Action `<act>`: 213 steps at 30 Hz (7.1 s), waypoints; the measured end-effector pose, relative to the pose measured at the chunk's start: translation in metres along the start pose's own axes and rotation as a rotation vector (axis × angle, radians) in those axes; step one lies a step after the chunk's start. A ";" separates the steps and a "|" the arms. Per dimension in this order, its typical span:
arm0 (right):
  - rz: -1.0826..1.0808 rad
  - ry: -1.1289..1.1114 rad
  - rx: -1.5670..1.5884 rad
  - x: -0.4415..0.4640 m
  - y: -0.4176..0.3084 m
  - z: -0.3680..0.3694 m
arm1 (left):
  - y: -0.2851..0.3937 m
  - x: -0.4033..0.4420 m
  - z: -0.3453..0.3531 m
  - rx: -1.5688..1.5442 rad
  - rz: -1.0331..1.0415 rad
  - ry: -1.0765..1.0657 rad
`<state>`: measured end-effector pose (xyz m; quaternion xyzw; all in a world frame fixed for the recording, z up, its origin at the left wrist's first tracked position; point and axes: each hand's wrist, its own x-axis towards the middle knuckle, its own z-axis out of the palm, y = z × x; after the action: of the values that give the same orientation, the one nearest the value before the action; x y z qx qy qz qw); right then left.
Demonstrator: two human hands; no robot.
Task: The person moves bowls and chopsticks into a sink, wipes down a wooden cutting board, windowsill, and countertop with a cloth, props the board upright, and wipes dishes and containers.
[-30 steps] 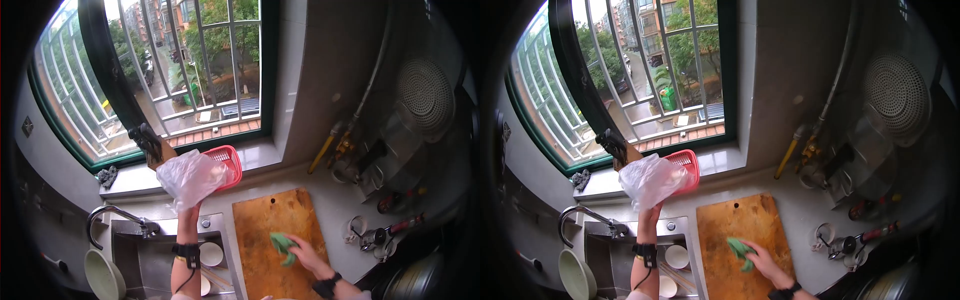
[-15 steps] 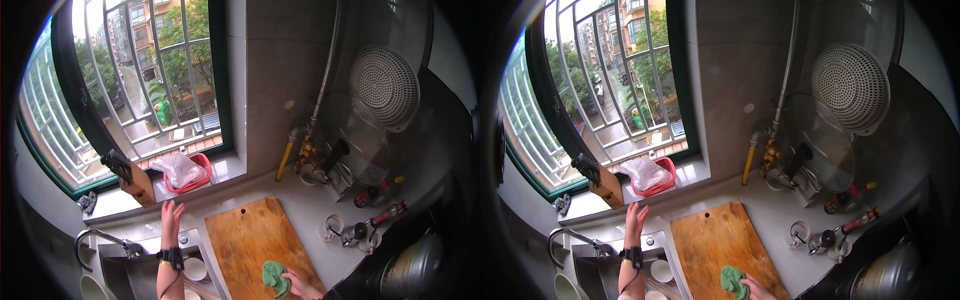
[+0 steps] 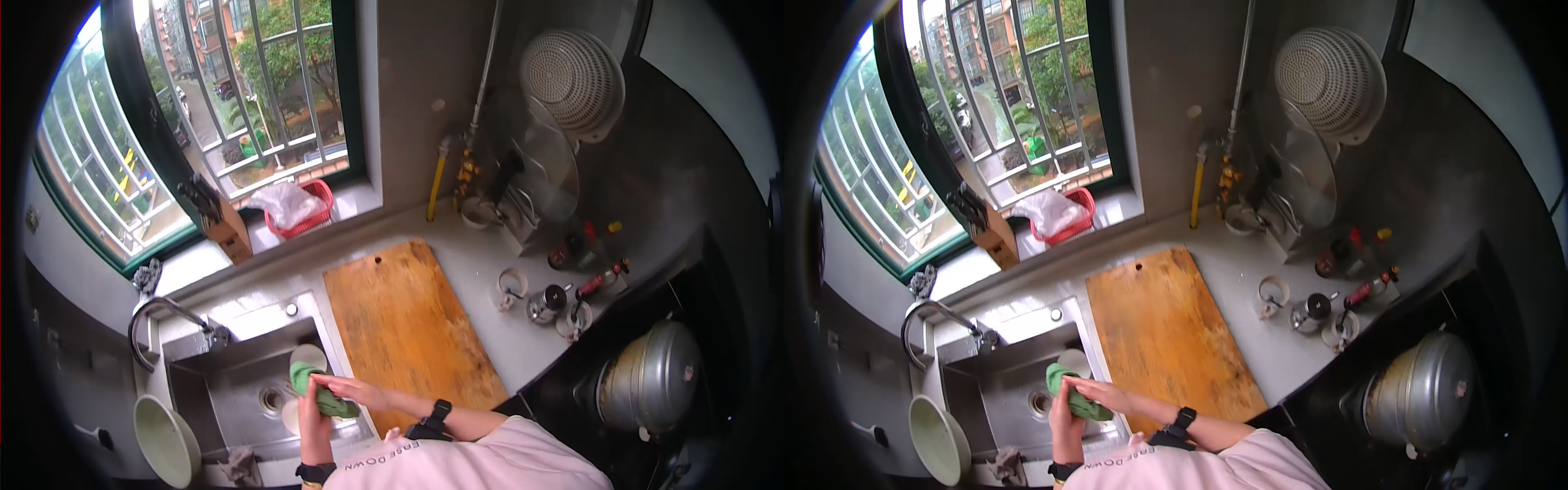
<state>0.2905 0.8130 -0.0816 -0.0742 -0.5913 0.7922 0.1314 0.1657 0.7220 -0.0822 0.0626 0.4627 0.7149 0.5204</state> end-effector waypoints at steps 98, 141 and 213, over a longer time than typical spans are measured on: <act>0.406 0.777 -0.631 -0.179 -0.249 0.003 | -0.097 0.022 -0.067 0.750 -0.483 -0.560; -0.261 1.076 -1.195 0.009 -0.245 -0.357 | 0.150 0.312 0.177 1.096 0.786 -0.214; 0.044 1.308 -0.576 -0.083 -0.048 -0.274 | 0.078 0.309 0.191 1.104 0.685 -0.355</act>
<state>0.4500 1.0527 -0.1184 -0.5777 -0.5755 0.4002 0.4181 0.0814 1.0816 -0.0390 0.5794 0.6216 0.4771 0.2241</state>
